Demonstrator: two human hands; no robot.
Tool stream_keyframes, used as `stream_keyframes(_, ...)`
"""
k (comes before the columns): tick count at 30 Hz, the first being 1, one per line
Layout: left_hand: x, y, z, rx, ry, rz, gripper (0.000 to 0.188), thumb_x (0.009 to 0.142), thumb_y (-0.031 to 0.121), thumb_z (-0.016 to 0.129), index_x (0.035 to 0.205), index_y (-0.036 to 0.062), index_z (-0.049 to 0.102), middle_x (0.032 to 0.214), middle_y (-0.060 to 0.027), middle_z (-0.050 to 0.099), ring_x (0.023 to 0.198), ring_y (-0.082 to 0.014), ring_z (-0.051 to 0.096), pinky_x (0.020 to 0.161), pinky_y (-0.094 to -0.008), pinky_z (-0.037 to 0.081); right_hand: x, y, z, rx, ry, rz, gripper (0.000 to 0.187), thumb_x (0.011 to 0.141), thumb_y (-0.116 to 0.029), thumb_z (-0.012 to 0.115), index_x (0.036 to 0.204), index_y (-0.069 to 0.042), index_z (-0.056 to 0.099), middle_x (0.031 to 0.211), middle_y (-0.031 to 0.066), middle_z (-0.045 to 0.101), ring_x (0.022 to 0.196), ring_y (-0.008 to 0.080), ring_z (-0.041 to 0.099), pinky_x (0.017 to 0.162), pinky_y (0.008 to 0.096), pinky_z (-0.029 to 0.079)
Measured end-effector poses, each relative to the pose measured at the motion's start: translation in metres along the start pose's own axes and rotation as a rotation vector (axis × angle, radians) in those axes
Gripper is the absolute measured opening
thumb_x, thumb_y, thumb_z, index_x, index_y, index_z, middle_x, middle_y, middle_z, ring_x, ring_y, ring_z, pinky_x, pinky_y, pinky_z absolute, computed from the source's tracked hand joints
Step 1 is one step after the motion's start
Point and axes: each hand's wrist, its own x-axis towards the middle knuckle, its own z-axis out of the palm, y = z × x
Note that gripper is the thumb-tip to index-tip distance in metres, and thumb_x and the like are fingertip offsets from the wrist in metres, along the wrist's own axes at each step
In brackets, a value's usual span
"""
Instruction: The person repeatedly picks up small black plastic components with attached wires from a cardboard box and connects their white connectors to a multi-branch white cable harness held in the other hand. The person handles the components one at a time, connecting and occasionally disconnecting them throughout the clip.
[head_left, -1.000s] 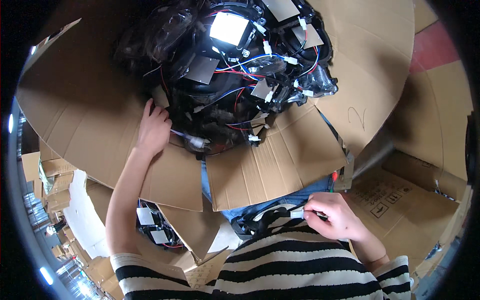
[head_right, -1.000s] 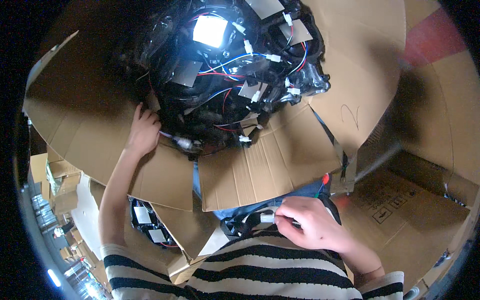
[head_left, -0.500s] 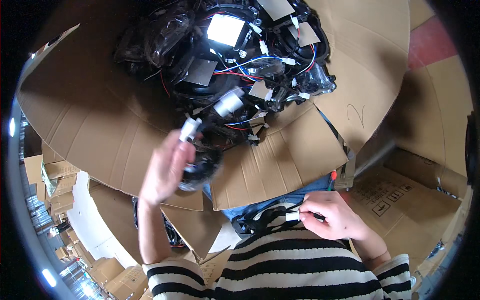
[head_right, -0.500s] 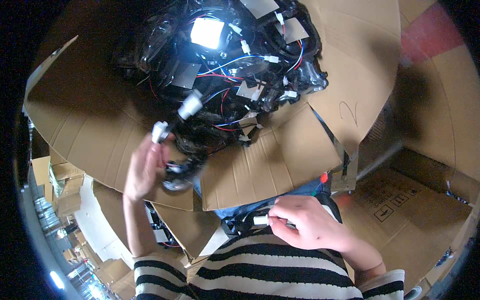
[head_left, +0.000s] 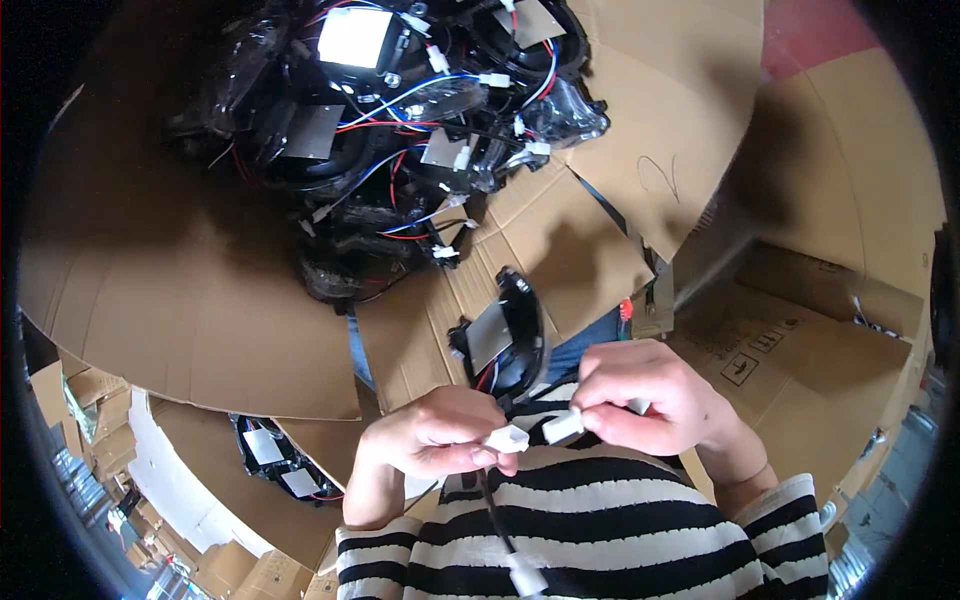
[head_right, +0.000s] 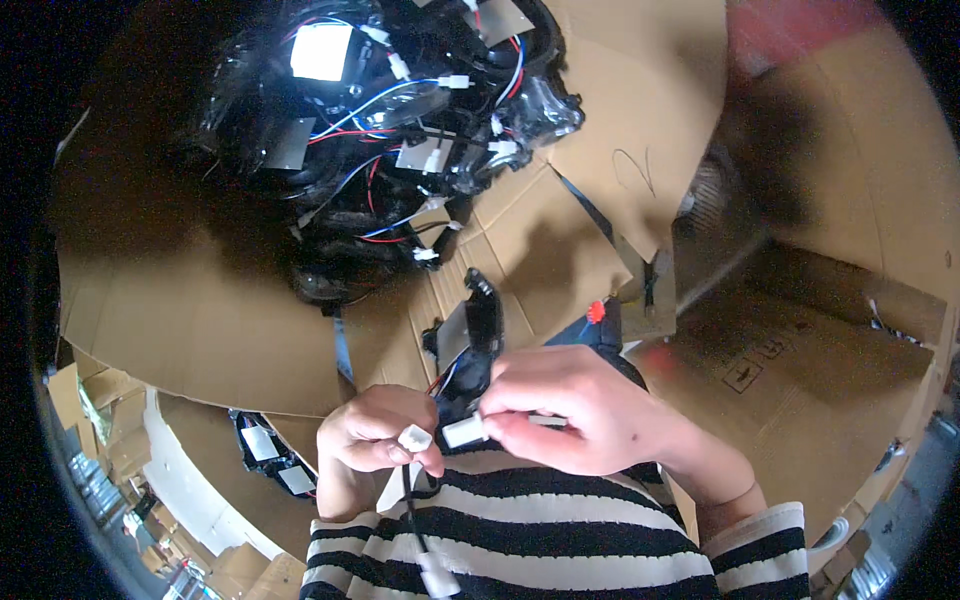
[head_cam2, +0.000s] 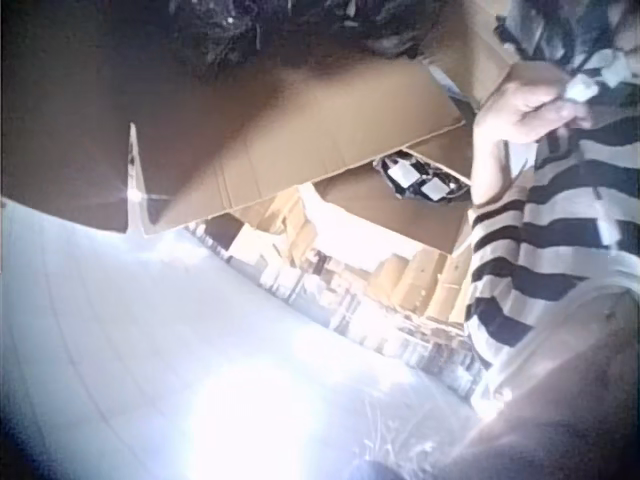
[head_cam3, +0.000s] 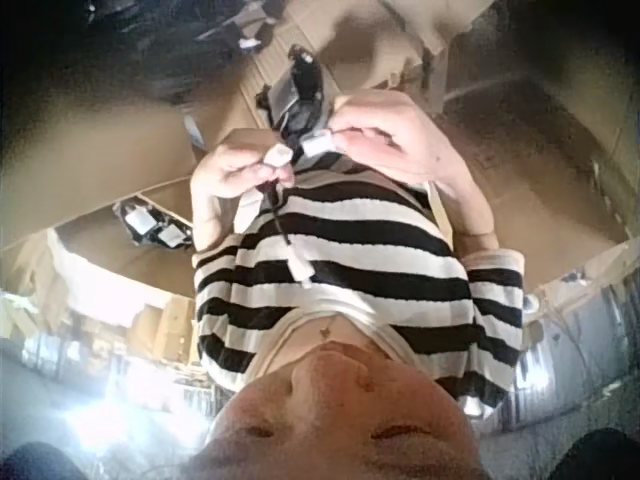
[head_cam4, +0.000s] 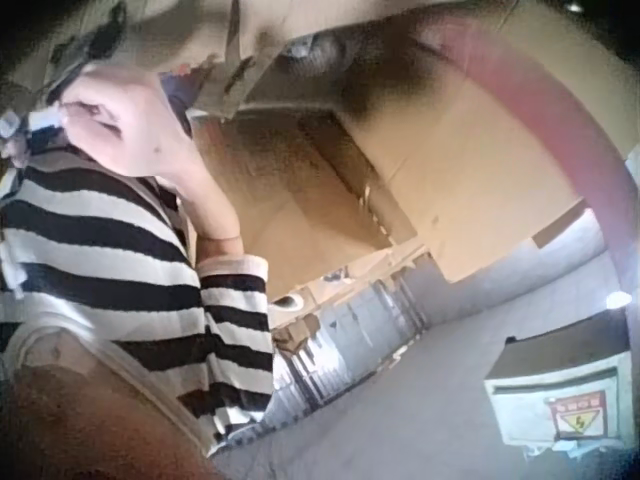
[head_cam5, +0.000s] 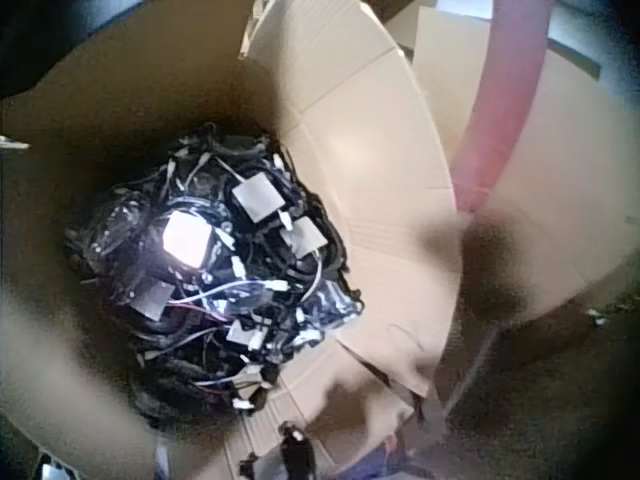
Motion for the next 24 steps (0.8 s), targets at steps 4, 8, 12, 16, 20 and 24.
stream_keyframes(4,0.0,-0.009,0.003,-0.138,-0.1,-0.037,0.017,0.087,0.009,0.048,0.08,-0.0033,0.057,0.07,-0.0115,0.059,0.058,-0.0268,0.055,0.051,-0.034,0.041,-0.002,0.005,0.006,-0.022,-0.021,-0.089,0.005,0.075,-0.004,0.056,0.078,-0.001,0.054,0.067,0.0083,0.05,0.06,0.025,0.05,0.053,0.0343,0.038)
stream_keyframes(8,-0.005,-0.01,0.004,-0.125,-0.156,-0.102,0.02,0.087,0.01,0.049,0.072,-0.0026,0.054,0.063,-0.0116,0.054,0.053,-0.0269,0.051,0.048,-0.035,0.037,-0.003,0.005,0.009,-0.17,-0.058,-0.148,0.005,0.072,-0.002,0.058,0.073,-0.001,0.054,0.064,0.0067,0.049,0.058,0.0233,0.049,0.051,0.0333,0.038)
stream_keyframes(12,-0.009,-0.011,0.001,-0.114,-0.199,-0.138,0.026,0.087,0.011,0.049,0.064,-0.0014,0.048,0.059,-0.0113,0.051,0.05,-0.0268,0.049,0.047,-0.0353,0.035,-0.002,0.0,0.01,-0.396,-0.048,-0.125,0.013,0.071,-0.007,0.059,0.069,-0.003,0.048,0.063,0.0076,0.045,0.057,0.0248,0.049,0.05,0.0358,0.038)
stream_keyframes(16,-0.002,-0.007,-0.006,-0.127,-0.181,-0.19,0.024,0.089,0.013,0.046,0.072,-0.002,0.055,0.062,-0.0114,0.054,0.054,-0.0261,0.051,0.05,-0.0334,0.038,0.001,0.003,0.002,-0.397,-0.109,-0.134,0.011,0.072,-0.008,0.058,0.07,-0.003,0.048,0.064,0.008,0.046,0.057,0.0257,0.049,0.049,0.0362,0.038)
stream_keyframes(20,0.0,-0.012,-0.006,-0.064,-0.188,-0.256,0.025,0.09,0.015,0.044,0.077,-0.0015,0.058,0.065,-0.0105,0.055,0.055,-0.0252,0.052,0.051,-0.0323,0.039,-0.002,0.009,0.004,-0.314,-0.112,-0.139,0.011,0.073,-0.008,0.057,0.071,-0.003,0.048,0.064,0.0085,0.046,0.059,0.0262,0.05,0.05,0.0364,0.038)
stream_keyframes(24,0.008,-0.011,-0.005,-0.063,-0.124,-0.325,0.025,0.09,0.017,0.044,0.079,-0.001,0.058,0.068,-0.0089,0.058,0.057,-0.0206,0.053,0.053,-0.0295,0.04,-0.001,0.015,0.007,-0.318,0.006,-0.092,0.011,0.074,-0.006,0.057,0.071,-0.003,0.047,0.064,0.0093,0.047,0.06,0.0271,0.05,0.052,0.0371,0.038)
